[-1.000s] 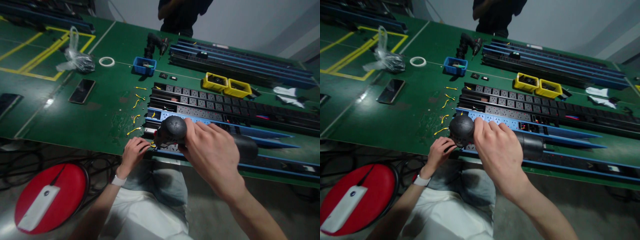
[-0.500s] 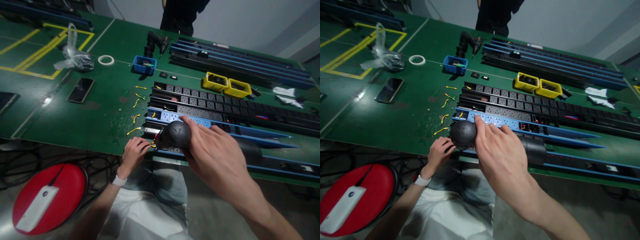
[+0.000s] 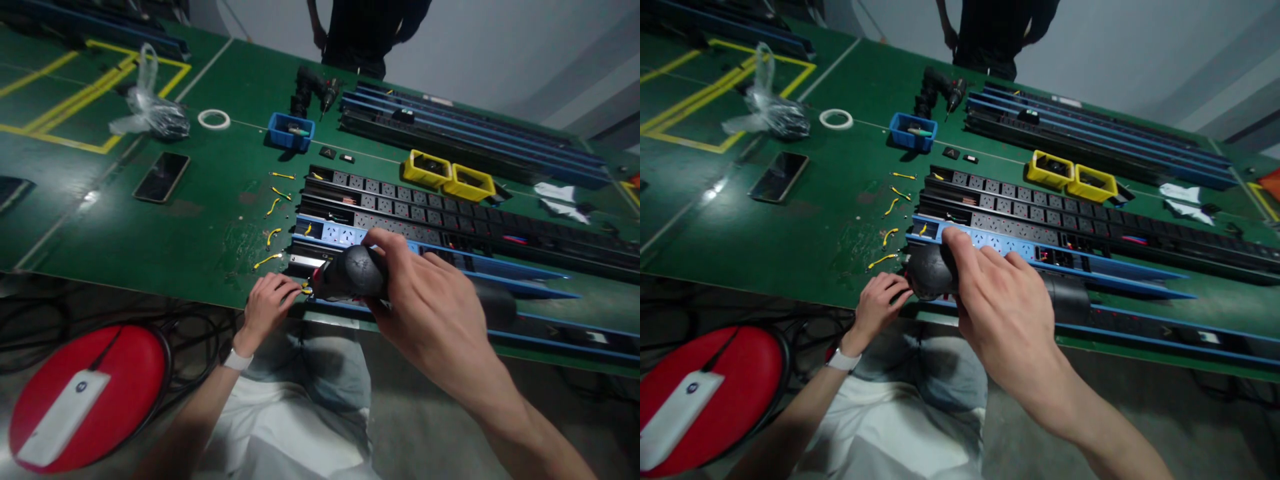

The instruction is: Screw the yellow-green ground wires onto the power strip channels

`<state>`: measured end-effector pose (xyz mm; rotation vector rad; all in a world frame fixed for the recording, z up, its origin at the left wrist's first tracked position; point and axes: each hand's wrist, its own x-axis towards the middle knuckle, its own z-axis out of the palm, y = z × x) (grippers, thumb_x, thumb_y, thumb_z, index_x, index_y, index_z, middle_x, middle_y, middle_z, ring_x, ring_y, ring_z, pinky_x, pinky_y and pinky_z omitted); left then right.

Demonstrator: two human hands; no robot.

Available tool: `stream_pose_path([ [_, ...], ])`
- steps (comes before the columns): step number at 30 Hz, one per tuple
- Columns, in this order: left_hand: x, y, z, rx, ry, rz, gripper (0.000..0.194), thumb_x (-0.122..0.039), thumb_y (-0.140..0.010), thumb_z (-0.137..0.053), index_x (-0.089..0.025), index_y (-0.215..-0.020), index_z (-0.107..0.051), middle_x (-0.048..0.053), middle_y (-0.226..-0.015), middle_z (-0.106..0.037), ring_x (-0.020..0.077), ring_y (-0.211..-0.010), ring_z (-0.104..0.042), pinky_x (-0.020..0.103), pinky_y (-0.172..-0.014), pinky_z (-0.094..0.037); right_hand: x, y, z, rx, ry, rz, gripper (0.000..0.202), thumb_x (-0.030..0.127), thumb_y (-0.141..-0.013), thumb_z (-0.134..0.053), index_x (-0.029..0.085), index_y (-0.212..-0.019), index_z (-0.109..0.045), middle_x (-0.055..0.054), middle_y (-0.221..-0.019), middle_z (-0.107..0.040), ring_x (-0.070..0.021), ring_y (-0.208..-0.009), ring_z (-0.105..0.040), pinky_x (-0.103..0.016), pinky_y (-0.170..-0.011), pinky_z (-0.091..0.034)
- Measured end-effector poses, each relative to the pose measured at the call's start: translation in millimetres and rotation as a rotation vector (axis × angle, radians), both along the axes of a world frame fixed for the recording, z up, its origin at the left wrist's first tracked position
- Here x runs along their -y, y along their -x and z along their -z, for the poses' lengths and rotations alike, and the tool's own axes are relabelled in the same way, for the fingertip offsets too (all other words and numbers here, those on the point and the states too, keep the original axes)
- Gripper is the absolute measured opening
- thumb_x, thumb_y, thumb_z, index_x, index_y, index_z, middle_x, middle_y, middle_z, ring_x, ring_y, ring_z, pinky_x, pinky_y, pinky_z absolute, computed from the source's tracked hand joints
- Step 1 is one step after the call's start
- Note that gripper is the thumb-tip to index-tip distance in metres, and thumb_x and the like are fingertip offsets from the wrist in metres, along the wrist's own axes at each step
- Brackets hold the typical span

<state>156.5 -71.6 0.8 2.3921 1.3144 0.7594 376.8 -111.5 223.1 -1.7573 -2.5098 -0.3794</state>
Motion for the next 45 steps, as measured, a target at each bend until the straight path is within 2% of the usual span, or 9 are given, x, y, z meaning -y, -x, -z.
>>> stream_pose_path([
  [7, 0.3, 0.5, 0.3, -0.010, -0.026, -0.002, 0.018, -0.031, -0.097, -0.057, -0.024, -0.094, -0.074, 0.005, -0.097, -0.069, 0.0191, -0.092, -0.058, 0.034, -0.076, -0.039, -1.0, 6.2, -1.9, 0.075, 0.023, 0.014, 0.066, 0.017, -0.079, -0.054, 0.016, -0.141, -0.032, -0.008, -0.108, -0.069, -0.0210, -0.094, -0.062, -0.032, -0.074, -0.037],
  [12, -0.1, 0.7, -1.4, -0.016, -0.052, 0.014, 0.017, -0.031, -0.097, -0.057, -0.024, -0.095, -0.073, 0.005, -0.093, -0.069, 0.0192, -0.090, -0.057, 0.033, -0.075, -0.038, -7.5, 19.7, -4.0, 0.224, -0.095, 0.023, 0.049, 0.015, -0.090, -0.045, 0.009, -0.138, -0.037, -0.007, -0.088, -0.068, -0.0190, -0.079, -0.060, -0.031, -0.069, -0.035],
  [17, -0.1, 1.2, -2.6, -0.022, -0.063, 0.018, 0.018, -0.030, -0.097, -0.057, -0.023, -0.095, -0.073, 0.007, -0.093, -0.068, 0.0202, -0.091, -0.058, 0.033, -0.076, -0.040, -12.2, 28.1, -6.5, 0.341, -0.160, -0.057, 0.040, 0.008, -0.092, -0.036, 0.011, -0.131, -0.045, -0.003, -0.078, -0.064, -0.0160, -0.070, -0.056, -0.031, -0.067, -0.032],
  [22, -0.4, 1.8, -2.8, -0.035, -0.062, 0.027, 0.019, -0.031, -0.097, -0.057, -0.023, -0.095, -0.073, 0.007, -0.093, -0.067, 0.0200, -0.092, -0.057, 0.033, -0.075, -0.040, -12.8, 28.0, -5.7, 0.348, -0.224, -0.050, 0.034, 0.010, -0.094, -0.038, 0.011, -0.127, -0.047, -0.001, -0.073, -0.061, -0.0160, -0.067, -0.055, -0.030, -0.066, -0.032],
  [25, -0.3, 1.2, -2.9, -0.035, -0.057, 0.018, 0.018, -0.030, -0.097, -0.057, -0.023, -0.095, -0.073, 0.006, -0.093, -0.068, 0.0192, -0.091, -0.057, 0.033, -0.076, -0.039, -9.5, 23.9, -3.3, 0.352, -0.260, -0.024, 0.023, 0.011, -0.093, -0.043, 0.011, -0.114, -0.051, 0.000, -0.067, -0.058, -0.0156, -0.063, -0.052, -0.029, -0.066, -0.033],
  [29, 0.0, 0.7, -1.8, -0.018, -0.046, 0.016, 0.016, -0.030, -0.097, -0.058, -0.023, -0.096, -0.073, 0.004, -0.096, -0.069, 0.0182, -0.092, -0.057, 0.033, -0.079, -0.039, -7.6, 16.6, -0.6, 0.343, -0.243, -0.014, 0.012, 0.013, -0.087, -0.051, 0.014, -0.099, -0.049, -0.001, -0.068, -0.058, -0.0160, -0.063, -0.052, -0.028, -0.066, -0.034],
  [34, 0.0, 0.6, -0.8, -0.016, -0.055, 0.016, 0.016, -0.030, -0.096, -0.059, -0.024, -0.098, -0.073, 0.004, -0.095, -0.070, 0.0184, -0.092, -0.058, 0.032, -0.077, -0.040, -11.0, 10.5, 1.0, 0.321, -0.230, 0.012, 0.017, 0.012, -0.084, -0.054, 0.016, -0.098, -0.045, 0.000, -0.070, -0.059, -0.0165, -0.064, -0.053, -0.028, -0.066, -0.034],
  [40, 1.3, 0.1, -6.6, -0.030, -0.071, -0.016, 0.016, -0.027, -0.094, -0.059, -0.023, -0.094, -0.075, 0.005, -0.092, -0.069, 0.0195, -0.089, -0.059, 0.033, -0.075, -0.043, -8.1, 18.5, 0.3, 0.315, -0.310, -0.107, 0.009, 0.012, -0.092, -0.046, 0.019, -0.094, -0.042, 0.003, -0.067, -0.055, -0.0154, -0.063, -0.051, -0.029, -0.067, -0.031],
  [45, 2.4, 0.8, -8.0, -0.038, -0.063, -0.041, 0.015, -0.026, -0.093, -0.059, -0.023, -0.092, -0.074, 0.004, -0.093, -0.069, 0.0202, -0.086, -0.059, 0.033, -0.075, -0.044, -6.3, 25.9, 0.7, 0.315, -0.294, -0.126, 0.007, 0.017, -0.095, -0.048, 0.019, -0.100, -0.043, 0.004, -0.072, -0.056, -0.0152, -0.066, -0.052, -0.030, -0.066, -0.030],
])
